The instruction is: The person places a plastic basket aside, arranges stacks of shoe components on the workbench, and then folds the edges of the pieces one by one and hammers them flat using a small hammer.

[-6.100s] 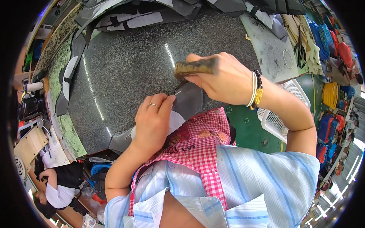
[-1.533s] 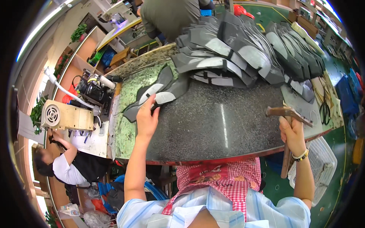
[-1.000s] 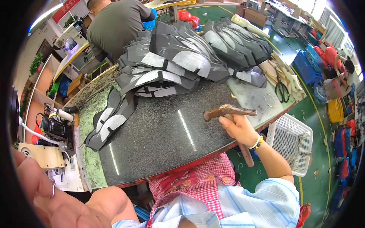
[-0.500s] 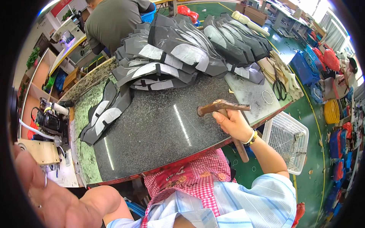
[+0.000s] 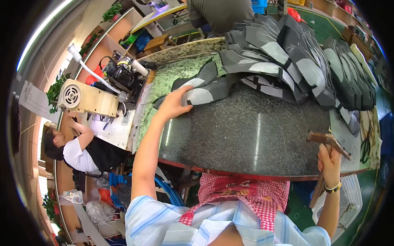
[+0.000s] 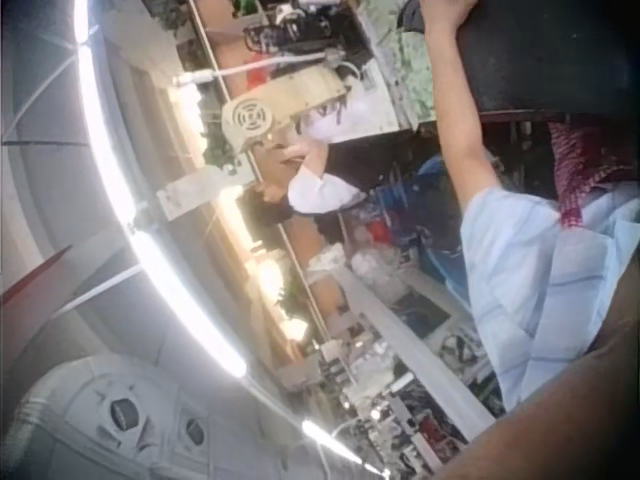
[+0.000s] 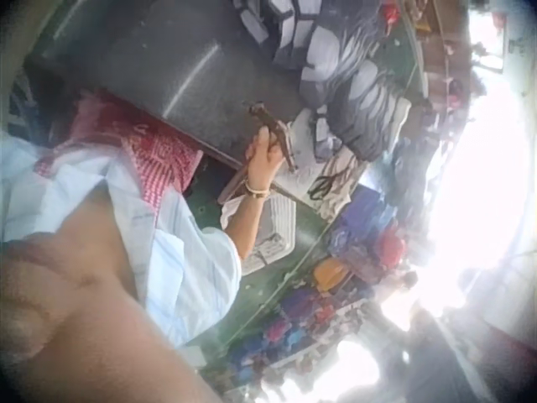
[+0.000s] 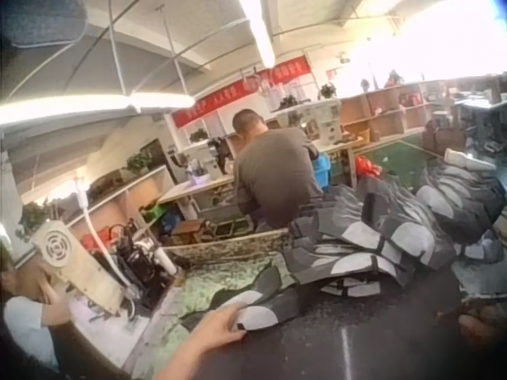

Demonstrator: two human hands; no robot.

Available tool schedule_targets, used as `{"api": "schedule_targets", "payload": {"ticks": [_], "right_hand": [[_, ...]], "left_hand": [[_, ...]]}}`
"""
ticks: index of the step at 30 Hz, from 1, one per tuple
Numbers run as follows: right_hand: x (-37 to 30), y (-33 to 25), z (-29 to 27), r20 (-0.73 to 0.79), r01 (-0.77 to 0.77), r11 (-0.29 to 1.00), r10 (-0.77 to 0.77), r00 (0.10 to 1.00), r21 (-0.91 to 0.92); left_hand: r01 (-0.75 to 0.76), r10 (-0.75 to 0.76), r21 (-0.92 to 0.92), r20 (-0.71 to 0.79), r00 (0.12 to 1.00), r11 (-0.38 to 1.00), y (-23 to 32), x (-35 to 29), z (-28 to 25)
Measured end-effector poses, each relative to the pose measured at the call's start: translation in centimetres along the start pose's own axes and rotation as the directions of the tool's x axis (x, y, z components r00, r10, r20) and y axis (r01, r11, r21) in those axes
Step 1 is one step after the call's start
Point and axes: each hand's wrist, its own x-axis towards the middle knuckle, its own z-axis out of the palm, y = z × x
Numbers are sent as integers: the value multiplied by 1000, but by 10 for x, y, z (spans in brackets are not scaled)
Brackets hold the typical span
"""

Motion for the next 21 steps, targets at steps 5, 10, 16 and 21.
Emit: {"api": "schedule_targets", "payload": {"ticks": [5,10,16,21], "right_hand": [[-10,-19,-11,-101,-86,996,89,991,38],[44,-57,-2,-76,144,988,-148,986,-48],[125,-115,-49,-156,382,690,-582,798,-615],[213,-127,-10,-85,212,422,-583,808,-882]], "left_hand": [[45,258,525,-489,834,850,18,26,-65],[201,-177,64,-271,946,978,-60,-8,40],[-578,596,170,-365,715,798,201,118,39],[-612,786,540,-164,596,577,286,206,82]]}}
